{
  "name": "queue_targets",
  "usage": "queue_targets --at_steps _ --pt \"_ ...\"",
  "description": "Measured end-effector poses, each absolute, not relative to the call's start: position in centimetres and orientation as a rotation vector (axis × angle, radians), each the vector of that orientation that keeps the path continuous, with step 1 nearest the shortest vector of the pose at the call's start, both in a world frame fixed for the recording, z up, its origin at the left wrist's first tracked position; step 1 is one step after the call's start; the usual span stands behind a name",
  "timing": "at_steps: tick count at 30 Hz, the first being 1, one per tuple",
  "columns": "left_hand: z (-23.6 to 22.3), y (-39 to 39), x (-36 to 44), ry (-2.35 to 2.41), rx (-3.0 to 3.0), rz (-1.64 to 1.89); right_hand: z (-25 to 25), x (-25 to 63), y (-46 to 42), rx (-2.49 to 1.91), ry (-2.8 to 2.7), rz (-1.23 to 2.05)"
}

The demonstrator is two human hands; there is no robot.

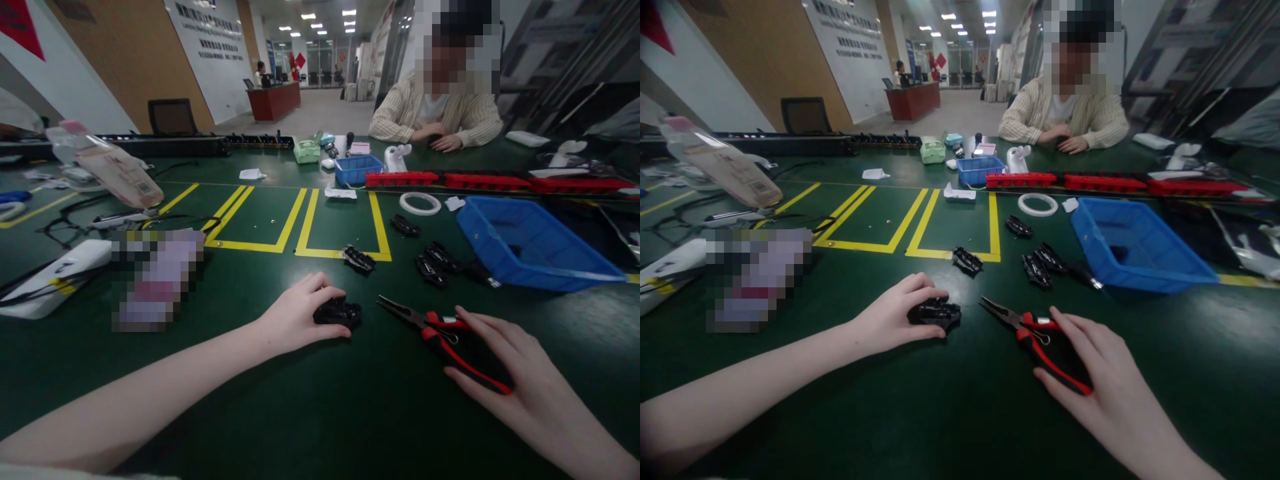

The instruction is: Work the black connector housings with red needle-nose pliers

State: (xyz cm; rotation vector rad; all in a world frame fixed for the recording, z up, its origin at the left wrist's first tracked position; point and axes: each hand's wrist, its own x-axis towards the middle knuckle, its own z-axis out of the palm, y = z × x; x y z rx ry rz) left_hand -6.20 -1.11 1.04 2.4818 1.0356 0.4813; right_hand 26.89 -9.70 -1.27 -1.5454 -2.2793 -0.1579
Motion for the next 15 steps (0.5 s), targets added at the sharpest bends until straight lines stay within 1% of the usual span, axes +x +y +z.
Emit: queue_targets --at_steps 3,7,11,15 --pt "1.1 -1.2 -6.2 0.924 2.433 0.472 -1.1 26.3 -9.6 -1.559 -2.265 -0.195" --pt "1.3 -1.1 -6.5 0.807 2.393 0.413 -0.9 25.8 -9.3 -1.627 -2.283 -0.108" --pt "1.5 -1.2 -6.1 0.773 2.512 0.388 -0.5 25.1 -8.6 -1.634 -2.322 -0.057" --pt "1.5 -1.7 -5.5 0.715 2.606 0.365 -0.4 24.1 -7.6 -1.607 -2.345 -0.128"
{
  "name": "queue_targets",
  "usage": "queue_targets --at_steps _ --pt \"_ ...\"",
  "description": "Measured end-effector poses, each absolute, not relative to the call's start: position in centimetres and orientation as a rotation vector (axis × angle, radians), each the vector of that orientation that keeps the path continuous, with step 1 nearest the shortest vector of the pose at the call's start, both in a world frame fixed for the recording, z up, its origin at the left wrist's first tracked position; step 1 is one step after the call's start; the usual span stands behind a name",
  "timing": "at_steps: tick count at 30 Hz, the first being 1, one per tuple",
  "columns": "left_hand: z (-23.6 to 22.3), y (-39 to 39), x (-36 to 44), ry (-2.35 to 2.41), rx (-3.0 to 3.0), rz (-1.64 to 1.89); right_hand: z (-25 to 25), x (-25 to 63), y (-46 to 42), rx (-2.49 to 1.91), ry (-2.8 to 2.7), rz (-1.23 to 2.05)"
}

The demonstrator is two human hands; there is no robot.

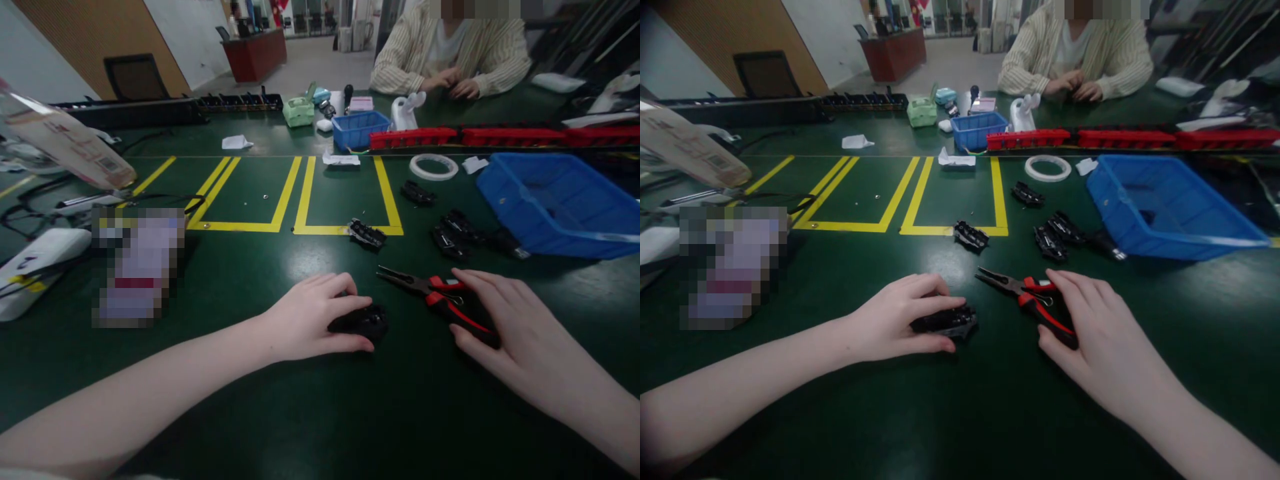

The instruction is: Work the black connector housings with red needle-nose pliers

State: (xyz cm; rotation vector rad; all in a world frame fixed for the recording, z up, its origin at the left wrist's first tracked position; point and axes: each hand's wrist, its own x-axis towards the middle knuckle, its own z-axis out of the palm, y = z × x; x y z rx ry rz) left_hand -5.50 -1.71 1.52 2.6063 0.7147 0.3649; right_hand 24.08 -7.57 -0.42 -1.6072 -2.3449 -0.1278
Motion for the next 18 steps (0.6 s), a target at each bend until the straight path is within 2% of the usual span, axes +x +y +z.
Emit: queue_targets --at_steps 8,18 --pt "1.1 -1.7 -5.4 0.615 2.804 0.354 -0.9 24.5 -7.4 -1.627 -2.201 -0.040" --pt "1.2 -1.0 -5.9 0.580 2.714 0.309 0.0 23.9 -8.1 -1.596 -2.184 -0.050"
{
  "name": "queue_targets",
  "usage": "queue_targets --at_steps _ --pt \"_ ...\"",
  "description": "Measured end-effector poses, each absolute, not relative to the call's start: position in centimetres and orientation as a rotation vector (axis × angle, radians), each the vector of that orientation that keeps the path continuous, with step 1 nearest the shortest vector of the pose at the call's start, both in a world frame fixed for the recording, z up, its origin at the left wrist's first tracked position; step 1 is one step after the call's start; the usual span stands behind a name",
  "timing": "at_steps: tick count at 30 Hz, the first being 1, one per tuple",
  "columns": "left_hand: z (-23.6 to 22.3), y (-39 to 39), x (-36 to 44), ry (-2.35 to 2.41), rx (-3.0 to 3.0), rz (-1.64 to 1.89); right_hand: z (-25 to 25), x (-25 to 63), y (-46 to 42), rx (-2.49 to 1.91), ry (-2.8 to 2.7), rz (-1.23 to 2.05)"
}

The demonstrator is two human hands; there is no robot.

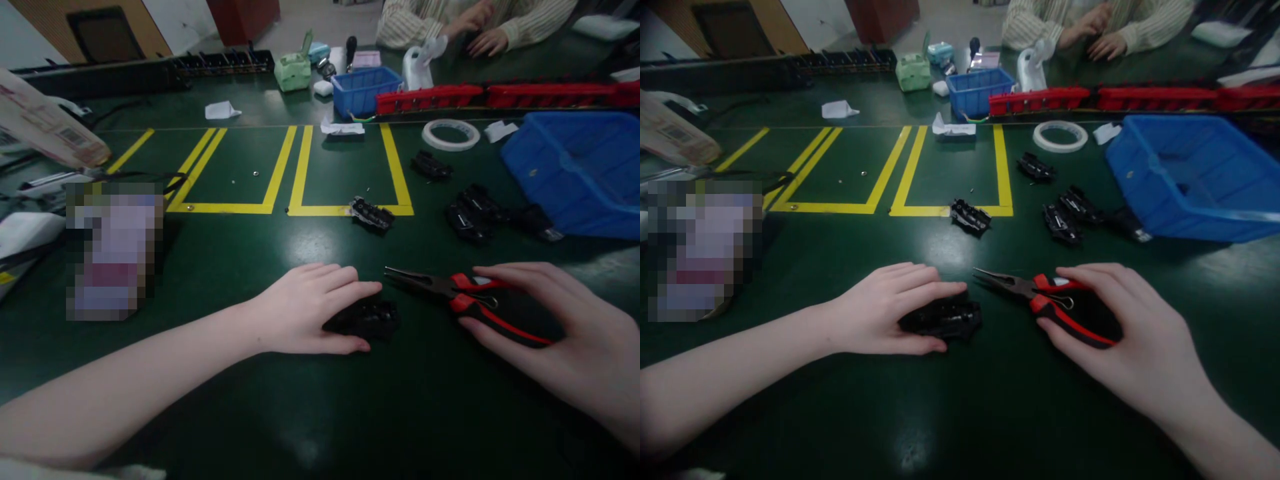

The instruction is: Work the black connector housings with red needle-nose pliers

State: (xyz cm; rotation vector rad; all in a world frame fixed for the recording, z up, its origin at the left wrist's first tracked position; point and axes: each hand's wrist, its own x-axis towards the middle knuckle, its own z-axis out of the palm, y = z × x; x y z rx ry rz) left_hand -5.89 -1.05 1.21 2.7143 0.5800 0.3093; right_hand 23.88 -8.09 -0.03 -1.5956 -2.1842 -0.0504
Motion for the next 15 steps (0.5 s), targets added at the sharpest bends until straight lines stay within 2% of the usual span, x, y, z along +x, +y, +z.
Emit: queue_targets --at_steps 15 --pt "1.5 -0.6 -6.0 0.600 2.413 0.355 -0.8 26.4 -10.0 -1.696 -2.066 0.314"
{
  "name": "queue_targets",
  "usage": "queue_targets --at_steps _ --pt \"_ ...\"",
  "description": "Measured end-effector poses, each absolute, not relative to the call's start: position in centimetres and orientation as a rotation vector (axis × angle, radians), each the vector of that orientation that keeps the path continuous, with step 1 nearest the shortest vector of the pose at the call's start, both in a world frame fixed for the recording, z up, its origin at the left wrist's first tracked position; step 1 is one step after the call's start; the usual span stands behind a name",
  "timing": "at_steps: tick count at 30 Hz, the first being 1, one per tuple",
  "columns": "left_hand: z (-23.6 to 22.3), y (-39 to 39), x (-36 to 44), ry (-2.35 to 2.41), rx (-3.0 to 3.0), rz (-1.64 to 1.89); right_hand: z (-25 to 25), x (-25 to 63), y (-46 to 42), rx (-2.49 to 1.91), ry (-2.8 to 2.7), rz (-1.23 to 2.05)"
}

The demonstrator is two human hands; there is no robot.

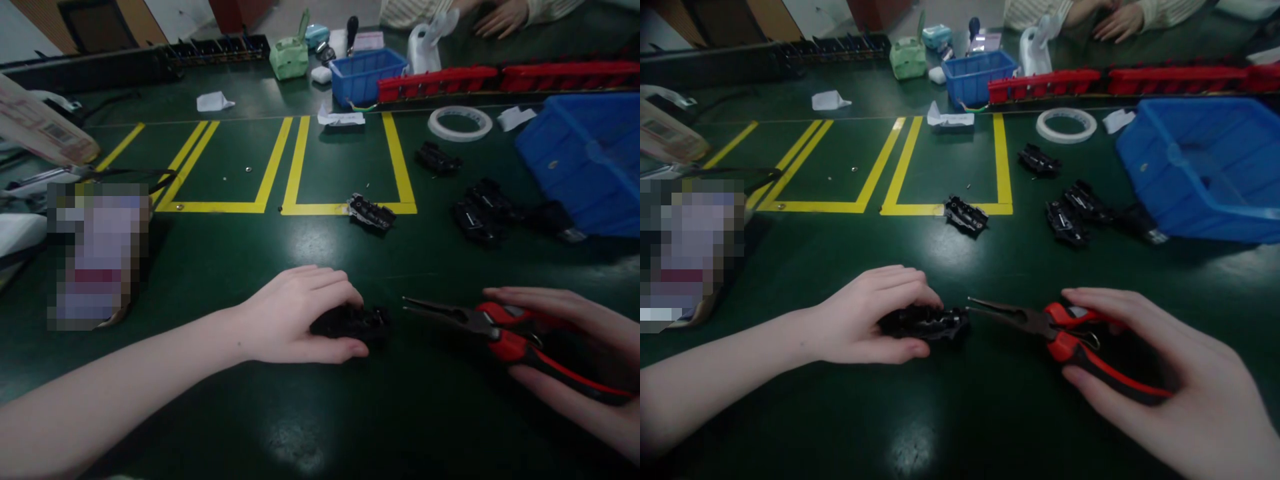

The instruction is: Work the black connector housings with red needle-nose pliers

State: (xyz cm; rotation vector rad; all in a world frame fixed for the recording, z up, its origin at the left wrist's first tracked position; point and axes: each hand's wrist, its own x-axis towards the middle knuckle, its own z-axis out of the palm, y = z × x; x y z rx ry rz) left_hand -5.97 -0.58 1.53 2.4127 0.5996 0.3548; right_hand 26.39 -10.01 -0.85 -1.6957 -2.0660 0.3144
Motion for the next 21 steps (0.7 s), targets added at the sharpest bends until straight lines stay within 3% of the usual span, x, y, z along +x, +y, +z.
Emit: queue_targets --at_steps 21 --pt "1.2 -1.2 -5.8 0.518 2.614 0.407 -0.1 25.2 -10.3 -1.399 -2.292 0.083"
